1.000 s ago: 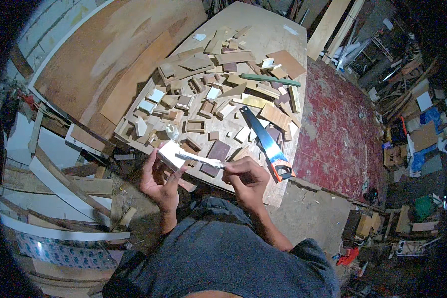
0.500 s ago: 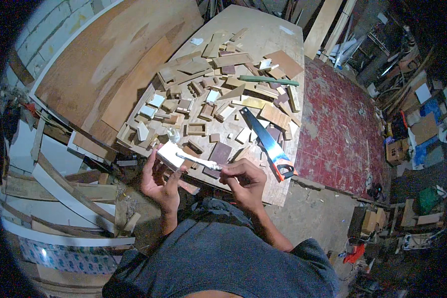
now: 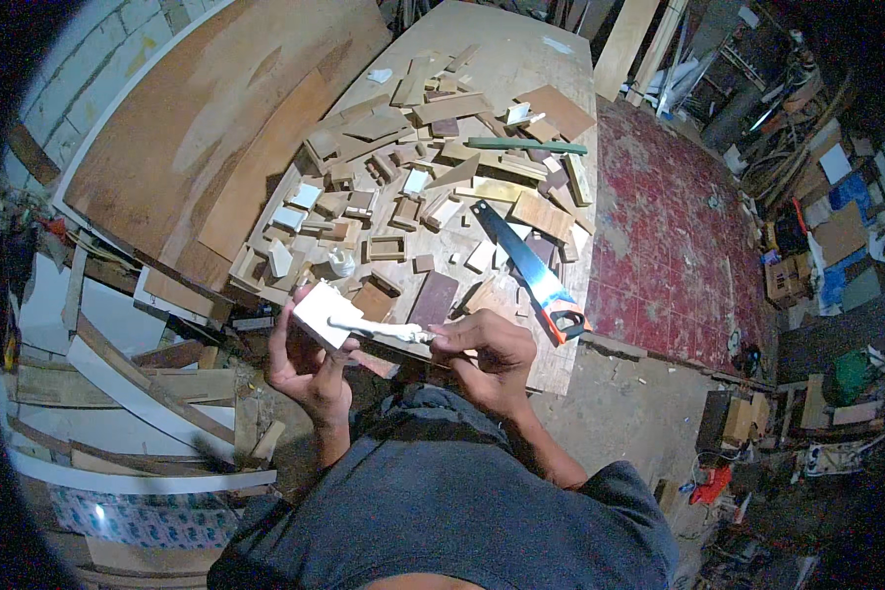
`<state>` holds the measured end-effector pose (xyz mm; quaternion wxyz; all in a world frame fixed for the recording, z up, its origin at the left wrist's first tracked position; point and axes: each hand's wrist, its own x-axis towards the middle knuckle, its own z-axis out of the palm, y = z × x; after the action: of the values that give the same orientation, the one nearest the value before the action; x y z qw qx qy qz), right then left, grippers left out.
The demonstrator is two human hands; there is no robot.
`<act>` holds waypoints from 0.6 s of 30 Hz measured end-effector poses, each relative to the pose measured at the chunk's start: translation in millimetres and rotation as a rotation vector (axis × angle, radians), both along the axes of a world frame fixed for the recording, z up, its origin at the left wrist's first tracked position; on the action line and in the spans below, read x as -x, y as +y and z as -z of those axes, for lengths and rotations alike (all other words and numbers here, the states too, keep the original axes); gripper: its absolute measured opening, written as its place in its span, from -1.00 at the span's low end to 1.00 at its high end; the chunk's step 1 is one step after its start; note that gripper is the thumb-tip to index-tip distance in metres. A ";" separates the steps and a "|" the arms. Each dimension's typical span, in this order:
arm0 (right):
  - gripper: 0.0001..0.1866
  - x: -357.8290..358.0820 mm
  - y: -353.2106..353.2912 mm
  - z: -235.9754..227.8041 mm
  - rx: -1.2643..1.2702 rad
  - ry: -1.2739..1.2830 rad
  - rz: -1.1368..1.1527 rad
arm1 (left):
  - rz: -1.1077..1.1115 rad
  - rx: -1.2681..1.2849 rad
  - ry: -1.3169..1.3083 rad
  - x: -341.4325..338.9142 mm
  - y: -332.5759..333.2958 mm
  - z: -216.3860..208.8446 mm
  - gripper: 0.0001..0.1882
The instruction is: Apply glue to small wood pieces and assemble them on a block, then trim with a handsaw.
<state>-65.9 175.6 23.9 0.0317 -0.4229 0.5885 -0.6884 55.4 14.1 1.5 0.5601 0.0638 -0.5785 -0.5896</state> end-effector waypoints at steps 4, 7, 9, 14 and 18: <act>-0.72 -1.2 1.6 0.1 0.059 -0.029 0.072 | 0.019 -0.003 0.046 -4.8 2.8 1.4 -0.28; -0.70 -8.9 4.5 -8.8 0.090 -0.006 0.096 | -0.018 0.003 0.052 -6.8 3.7 1.9 -0.27; -0.70 -13.8 6.1 -28.9 -0.054 0.197 0.014 | -0.024 0.017 0.074 -5.7 4.2 0.4 -0.27; -0.81 -4.4 4.5 -10.5 0.077 0.174 0.106 | 0.037 -0.058 0.061 -13.1 8.7 1.2 -0.31; -0.82 -13.9 8.6 -10.0 0.240 0.144 0.030 | 0.036 0.003 0.089 -6.7 5.7 -0.9 -0.31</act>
<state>-52.0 184.3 33.9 -0.0717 -0.4631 0.5090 -0.7221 62.1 19.9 2.3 0.5744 0.0262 -0.5552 -0.6010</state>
